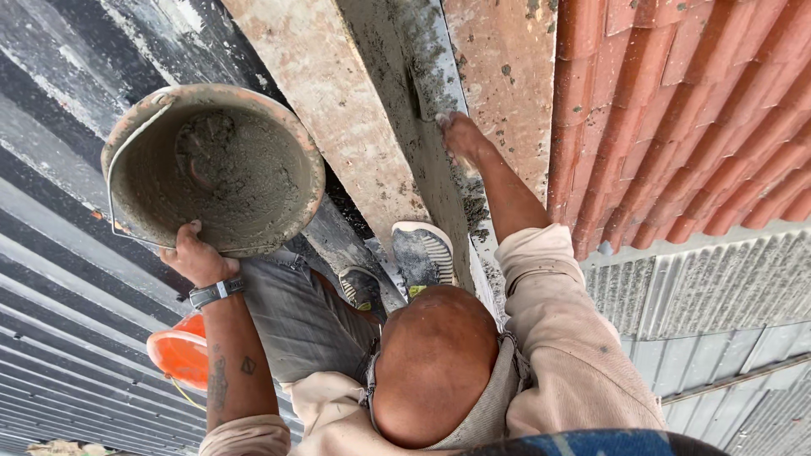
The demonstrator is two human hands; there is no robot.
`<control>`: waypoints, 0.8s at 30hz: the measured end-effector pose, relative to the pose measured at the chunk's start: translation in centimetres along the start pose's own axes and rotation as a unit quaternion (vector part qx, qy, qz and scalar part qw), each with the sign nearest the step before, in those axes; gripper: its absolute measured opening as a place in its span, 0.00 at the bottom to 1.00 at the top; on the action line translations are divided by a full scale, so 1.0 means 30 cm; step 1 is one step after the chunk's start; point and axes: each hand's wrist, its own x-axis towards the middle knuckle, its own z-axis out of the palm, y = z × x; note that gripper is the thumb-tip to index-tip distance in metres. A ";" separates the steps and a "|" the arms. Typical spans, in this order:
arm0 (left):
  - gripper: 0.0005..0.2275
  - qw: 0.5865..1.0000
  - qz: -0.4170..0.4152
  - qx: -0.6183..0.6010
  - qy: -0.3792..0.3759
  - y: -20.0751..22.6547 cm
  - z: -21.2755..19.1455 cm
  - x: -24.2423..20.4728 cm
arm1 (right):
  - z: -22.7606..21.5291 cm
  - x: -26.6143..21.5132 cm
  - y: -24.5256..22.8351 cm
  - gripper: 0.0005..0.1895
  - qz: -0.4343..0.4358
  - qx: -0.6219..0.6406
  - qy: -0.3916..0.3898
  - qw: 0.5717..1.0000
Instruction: The person applies mortar from a bucket to a concrete gutter ledge using a trowel and then smooths it.
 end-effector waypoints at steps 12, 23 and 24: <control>0.10 0.997 0.027 0.058 -0.034 -0.098 -0.095 0.097 | -0.005 -0.256 -0.384 0.18 -0.095 -0.133 0.013 0.986; 0.21 0.993 -0.013 -0.057 -0.106 -0.001 -0.019 0.055 | -0.011 -0.853 -0.401 0.21 -0.262 -0.259 -0.060 0.928; 0.21 0.993 -0.012 -0.059 -0.104 0.006 -0.021 0.041 | 0.057 -0.860 -0.456 0.26 -0.242 -0.315 -0.088 0.913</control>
